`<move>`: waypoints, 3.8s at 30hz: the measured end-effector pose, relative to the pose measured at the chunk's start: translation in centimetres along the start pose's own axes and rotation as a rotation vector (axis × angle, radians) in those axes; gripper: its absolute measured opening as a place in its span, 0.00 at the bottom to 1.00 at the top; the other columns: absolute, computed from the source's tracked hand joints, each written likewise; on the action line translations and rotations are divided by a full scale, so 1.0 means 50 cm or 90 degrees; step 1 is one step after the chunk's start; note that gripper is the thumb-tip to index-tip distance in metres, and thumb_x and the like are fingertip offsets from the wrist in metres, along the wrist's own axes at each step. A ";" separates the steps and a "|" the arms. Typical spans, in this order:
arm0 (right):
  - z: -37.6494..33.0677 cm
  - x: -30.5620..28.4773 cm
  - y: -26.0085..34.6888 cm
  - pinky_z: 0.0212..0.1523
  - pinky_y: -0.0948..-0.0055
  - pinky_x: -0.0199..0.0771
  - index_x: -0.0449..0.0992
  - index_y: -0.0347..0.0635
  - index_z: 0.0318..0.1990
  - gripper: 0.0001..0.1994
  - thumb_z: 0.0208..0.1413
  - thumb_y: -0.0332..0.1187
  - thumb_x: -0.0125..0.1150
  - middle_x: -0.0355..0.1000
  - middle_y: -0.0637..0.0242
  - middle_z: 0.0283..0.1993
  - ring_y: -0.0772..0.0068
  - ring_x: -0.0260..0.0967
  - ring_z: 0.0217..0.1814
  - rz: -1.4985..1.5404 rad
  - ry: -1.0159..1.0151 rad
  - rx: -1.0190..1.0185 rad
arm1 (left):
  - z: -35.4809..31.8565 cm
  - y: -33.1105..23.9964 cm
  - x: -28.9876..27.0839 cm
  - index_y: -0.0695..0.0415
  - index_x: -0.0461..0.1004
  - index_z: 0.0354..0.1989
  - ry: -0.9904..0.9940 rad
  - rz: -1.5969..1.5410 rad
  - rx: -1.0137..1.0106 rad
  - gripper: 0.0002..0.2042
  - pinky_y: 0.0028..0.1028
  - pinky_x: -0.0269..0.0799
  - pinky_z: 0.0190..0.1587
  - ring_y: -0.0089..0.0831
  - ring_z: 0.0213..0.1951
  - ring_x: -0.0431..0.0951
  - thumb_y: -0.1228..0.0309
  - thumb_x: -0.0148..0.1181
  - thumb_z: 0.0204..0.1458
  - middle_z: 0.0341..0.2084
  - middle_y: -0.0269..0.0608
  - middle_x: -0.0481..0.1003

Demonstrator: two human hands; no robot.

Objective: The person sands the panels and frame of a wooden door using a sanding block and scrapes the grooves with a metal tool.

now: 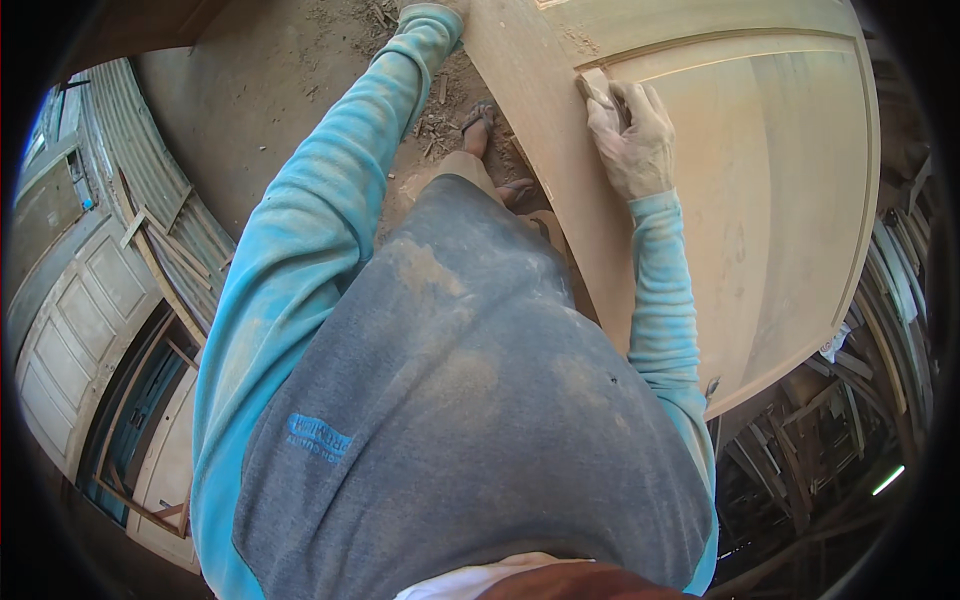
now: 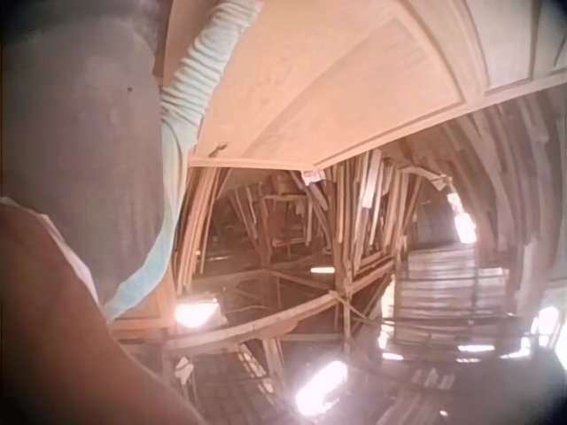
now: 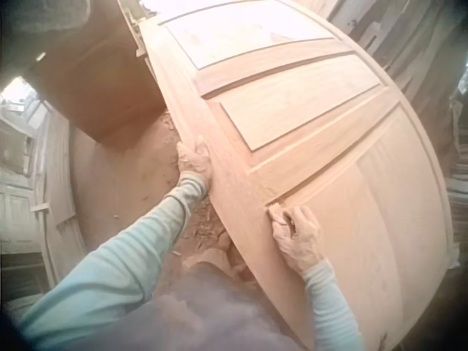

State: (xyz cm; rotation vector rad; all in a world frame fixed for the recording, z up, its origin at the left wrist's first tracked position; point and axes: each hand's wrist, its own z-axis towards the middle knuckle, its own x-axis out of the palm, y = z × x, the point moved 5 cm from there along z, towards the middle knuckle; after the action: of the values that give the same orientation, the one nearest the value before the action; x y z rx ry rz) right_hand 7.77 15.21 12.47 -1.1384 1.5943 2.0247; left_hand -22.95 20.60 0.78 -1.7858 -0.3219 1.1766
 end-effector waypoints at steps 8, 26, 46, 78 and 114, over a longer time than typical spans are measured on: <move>0.007 -0.003 0.000 0.47 0.56 0.76 0.77 0.40 0.42 0.11 0.53 0.32 0.68 0.74 0.58 0.42 0.50 0.73 0.45 -0.062 0.003 -0.077 | 0.010 0.033 0.031 0.75 0.50 0.73 -0.023 0.036 0.003 0.43 0.39 0.55 0.74 0.59 0.73 0.59 0.46 0.49 0.66 0.70 0.74 0.58; 0.011 0.013 -0.003 0.47 0.56 0.77 0.76 0.40 0.44 0.12 0.53 0.29 0.69 0.75 0.58 0.44 0.51 0.73 0.47 -0.066 -0.012 -0.131 | 0.032 0.059 0.035 0.78 0.50 0.72 -0.067 0.077 0.030 0.44 0.39 0.53 0.76 0.59 0.73 0.57 0.45 0.49 0.66 0.70 0.75 0.56; -0.213 -0.100 -0.060 0.46 0.54 0.76 0.75 0.39 0.43 0.11 0.53 0.25 0.69 0.73 0.56 0.41 0.49 0.73 0.45 -0.056 0.065 -0.022 | 0.028 0.024 0.009 0.76 0.53 0.71 -0.045 0.021 0.001 0.43 0.38 0.59 0.72 0.59 0.70 0.64 0.45 0.52 0.65 0.68 0.73 0.61; -0.393 -0.186 -0.137 0.47 0.57 0.79 0.74 0.40 0.41 0.10 0.57 0.33 0.68 0.75 0.57 0.43 0.52 0.75 0.47 -0.092 0.077 0.024 | 0.026 -0.026 -0.019 0.81 0.59 0.63 0.014 0.140 -0.039 0.42 0.40 0.69 0.63 0.55 0.60 0.75 0.43 0.42 0.64 0.60 0.70 0.71; -0.834 -0.352 -0.255 0.52 0.58 0.78 0.76 0.43 0.47 0.12 0.61 0.39 0.65 0.76 0.59 0.46 0.54 0.74 0.50 -0.236 0.051 0.198 | -0.031 0.110 -0.014 0.83 0.61 0.61 0.034 -0.143 0.007 0.41 0.40 0.84 0.42 0.44 0.42 0.84 0.56 0.69 0.53 0.48 0.68 0.77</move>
State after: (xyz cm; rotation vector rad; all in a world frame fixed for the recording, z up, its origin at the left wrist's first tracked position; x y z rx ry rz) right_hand 43.52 -15.23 14.70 -1.2915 1.5304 1.4584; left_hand -23.46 16.42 -3.13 -1.7188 -0.4695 0.9689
